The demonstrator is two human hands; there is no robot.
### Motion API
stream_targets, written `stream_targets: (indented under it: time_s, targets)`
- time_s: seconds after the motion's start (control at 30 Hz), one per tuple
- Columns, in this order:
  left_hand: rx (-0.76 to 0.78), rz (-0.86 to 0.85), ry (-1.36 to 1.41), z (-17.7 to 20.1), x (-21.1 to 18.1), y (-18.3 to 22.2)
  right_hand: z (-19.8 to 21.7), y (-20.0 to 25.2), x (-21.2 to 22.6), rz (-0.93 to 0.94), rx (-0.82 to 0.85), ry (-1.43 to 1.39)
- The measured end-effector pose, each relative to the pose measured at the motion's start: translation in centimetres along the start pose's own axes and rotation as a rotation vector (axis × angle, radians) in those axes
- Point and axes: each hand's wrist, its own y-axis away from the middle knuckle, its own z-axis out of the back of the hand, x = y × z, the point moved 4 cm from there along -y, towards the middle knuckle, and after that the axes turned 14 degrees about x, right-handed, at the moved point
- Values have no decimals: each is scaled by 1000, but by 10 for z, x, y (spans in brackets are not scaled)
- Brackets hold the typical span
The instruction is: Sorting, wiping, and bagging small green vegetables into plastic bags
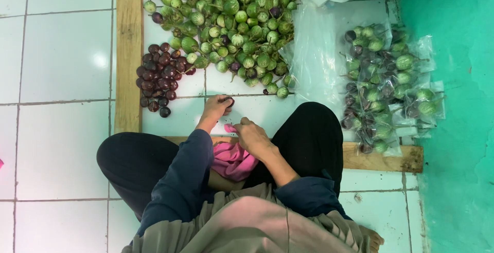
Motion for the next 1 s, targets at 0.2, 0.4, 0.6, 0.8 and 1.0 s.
stream_targets:
  time_s: [0.2, 0.4, 0.6, 0.8, 1.0]
  targets:
    - [-62, 29, -609, 22, 21, -30, 31, 16, 25, 6, 37, -32]
    - [-106, -182, -726, -45, -127, 19, -44, -48, -21, -18, 109, 39]
    - [131, -377, -874, -162, -188, -9, -52, -66, -27, -248, 203, -219]
    - [36, -197, -1182, -232, -158, -68, -33, -72, -51, -265, 151, -208]
    - [-43, -97, -1135, -226, -151, -86, -21, -67, -64, -264, 123, -184]
